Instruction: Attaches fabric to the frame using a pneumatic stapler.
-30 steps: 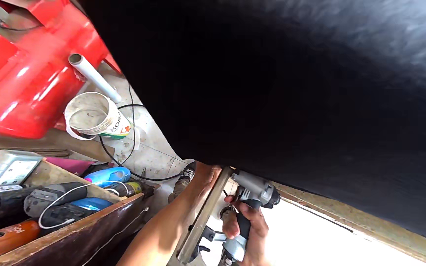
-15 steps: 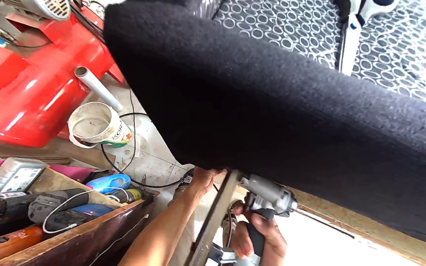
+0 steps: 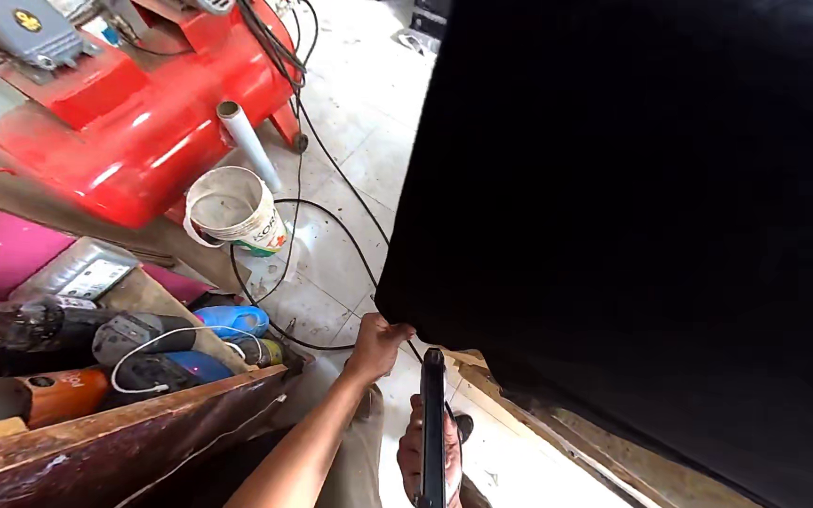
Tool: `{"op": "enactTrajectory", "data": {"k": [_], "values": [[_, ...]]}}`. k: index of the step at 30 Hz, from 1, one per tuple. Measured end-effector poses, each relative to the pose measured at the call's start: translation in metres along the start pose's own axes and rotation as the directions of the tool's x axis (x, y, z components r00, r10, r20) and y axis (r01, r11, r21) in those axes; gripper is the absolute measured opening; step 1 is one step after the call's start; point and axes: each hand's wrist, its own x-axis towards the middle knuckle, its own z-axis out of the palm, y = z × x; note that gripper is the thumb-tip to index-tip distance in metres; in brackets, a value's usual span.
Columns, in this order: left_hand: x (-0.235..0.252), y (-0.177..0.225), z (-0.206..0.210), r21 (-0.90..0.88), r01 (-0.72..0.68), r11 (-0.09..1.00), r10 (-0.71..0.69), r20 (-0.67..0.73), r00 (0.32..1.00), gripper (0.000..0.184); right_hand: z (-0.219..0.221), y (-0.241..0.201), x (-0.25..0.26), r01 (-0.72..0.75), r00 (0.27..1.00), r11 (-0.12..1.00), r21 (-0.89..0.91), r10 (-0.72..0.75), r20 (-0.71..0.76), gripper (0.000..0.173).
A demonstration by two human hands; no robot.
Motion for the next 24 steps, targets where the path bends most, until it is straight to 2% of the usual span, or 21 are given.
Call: {"op": "enactTrajectory", "data": {"k": [4, 8, 13, 16, 19, 20, 22, 23, 24], "values": [[0.008, -0.01, 0.0, 0.02, -0.099, 0.995, 0.099, -0.003, 0.995, 0.01, -0.014, 0.009, 0.028, -0.083, 0.992, 0.991, 0.106, 0.072, 0.106, 0.032], [0.011, -0.014, 0.002, -0.012, -0.189, 0.982, 0.189, -0.028, 0.982, 0.014, -0.026, 0.015, 0.041, -0.091, 0.982, 0.988, 0.122, 0.068, 0.178, 0.033], [0.013, -0.015, 0.002, -0.067, -0.185, 0.981, 0.182, -0.045, 0.982, 0.015, -0.025, 0.011, 0.058, -0.126, 0.973, 0.977, 0.173, 0.087, 0.215, 0.031], [0.014, -0.012, 0.001, -0.086, -0.181, 0.98, 0.179, -0.031, 0.983, 0.015, -0.004, 0.015, 0.059, -0.107, 0.989, 0.973, 0.204, 0.083, 0.124, 0.033], [0.015, -0.009, -0.001, -0.05, -0.183, 0.982, 0.183, -0.01, 0.983, 0.014, 0.039, 0.031, 0.057, 0.032, 0.988, 0.992, 0.124, -0.012, -0.155, 0.032], [0.016, -0.007, -0.002, -0.034, -0.175, 0.984, 0.175, -0.001, 0.985, 0.015, 0.036, 0.029, 0.06, 0.003, 0.993, 0.993, 0.119, 0.012, -0.118, 0.029], [0.013, 0.0, -0.01, -0.011, -0.137, 0.991, 0.137, 0.018, 0.99, 0.01, 0.012, 0.018, 0.069, -0.123, 0.99, 0.977, 0.175, 0.108, 0.094, 0.023], [0.009, 0.004, -0.017, -0.018, -0.102, 0.995, 0.103, 0.032, 0.994, 0.01, 0.006, 0.014, 0.07, -0.144, 0.985, 0.973, 0.182, 0.125, 0.115, 0.024], [0.004, 0.008, -0.027, -0.029, -0.07, 0.997, 0.072, 0.051, 0.996, 0.024, 0.002, 0.011, 0.067, -0.146, 0.986, 0.971, 0.188, 0.128, 0.103, 0.025]]}}
